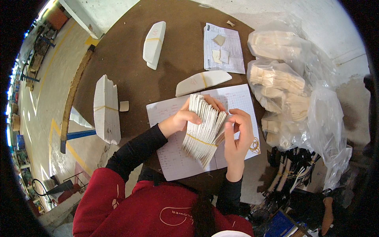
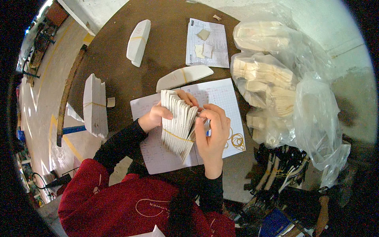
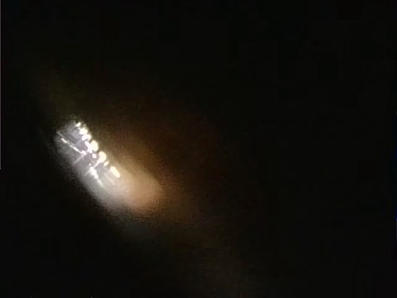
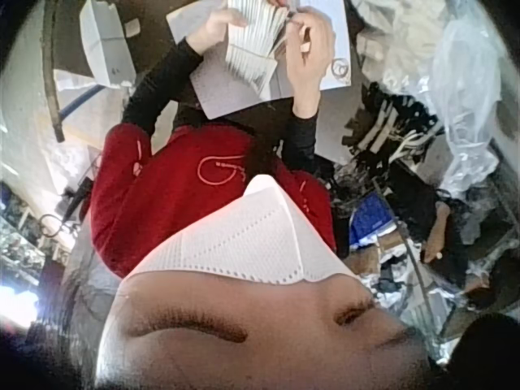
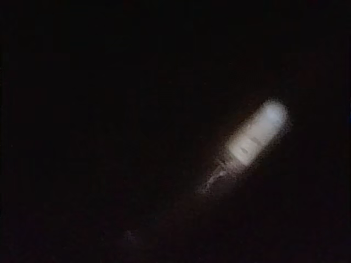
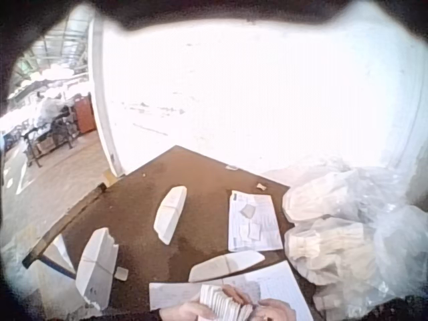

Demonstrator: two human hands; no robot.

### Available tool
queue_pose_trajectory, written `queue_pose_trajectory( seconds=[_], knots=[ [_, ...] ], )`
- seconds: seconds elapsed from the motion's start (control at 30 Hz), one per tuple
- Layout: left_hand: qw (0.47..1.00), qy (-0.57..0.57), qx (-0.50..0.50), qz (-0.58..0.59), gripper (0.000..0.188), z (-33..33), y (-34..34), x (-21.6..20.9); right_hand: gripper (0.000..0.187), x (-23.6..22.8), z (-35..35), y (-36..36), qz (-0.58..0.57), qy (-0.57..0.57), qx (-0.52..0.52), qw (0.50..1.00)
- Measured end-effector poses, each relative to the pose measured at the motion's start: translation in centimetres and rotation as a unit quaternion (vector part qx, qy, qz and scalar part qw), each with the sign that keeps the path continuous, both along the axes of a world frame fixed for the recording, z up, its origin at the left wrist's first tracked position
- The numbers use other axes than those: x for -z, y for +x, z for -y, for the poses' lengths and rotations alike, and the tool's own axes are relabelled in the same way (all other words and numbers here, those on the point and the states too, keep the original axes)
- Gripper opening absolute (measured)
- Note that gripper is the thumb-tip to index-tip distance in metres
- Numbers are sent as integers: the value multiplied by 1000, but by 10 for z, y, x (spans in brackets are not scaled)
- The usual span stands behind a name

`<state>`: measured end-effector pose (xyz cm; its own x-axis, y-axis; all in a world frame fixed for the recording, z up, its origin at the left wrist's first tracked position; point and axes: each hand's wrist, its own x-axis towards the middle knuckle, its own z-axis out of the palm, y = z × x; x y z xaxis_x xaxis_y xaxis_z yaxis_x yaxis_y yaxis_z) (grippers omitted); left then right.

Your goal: The person counts stacks of white paper strips at a table, bundles them with rubber bands, and writes on a notebook. Another person works nearby with black strips.

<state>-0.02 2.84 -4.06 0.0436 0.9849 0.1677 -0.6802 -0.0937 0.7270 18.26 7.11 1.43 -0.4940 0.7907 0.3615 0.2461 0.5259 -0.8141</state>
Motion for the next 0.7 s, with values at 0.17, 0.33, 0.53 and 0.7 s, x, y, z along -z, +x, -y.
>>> queue_pose_trajectory(
  seconds=[0.17, 0.33, 0.53, 0.7],
  knots=[
    [1000, -2, 5, -7, 55, 0, -1, 1, 22, -3, 2, -3, 2, 4, 10, 1000],
    [1000, 7, 4, -6, 55, 0, -2, 3, 20, -3, 1, -3, -22, -47, 6, 999],
    [999, -17, 11, -24, 59, 1, -2, 1, 16, -1, -1, 0, -41, -73, 0, 996],
    [999, -38, 20, -20, 63, 2, 0, -2, 20, -2, 2, -4, -60, -59, 20, 996]
  ],
)
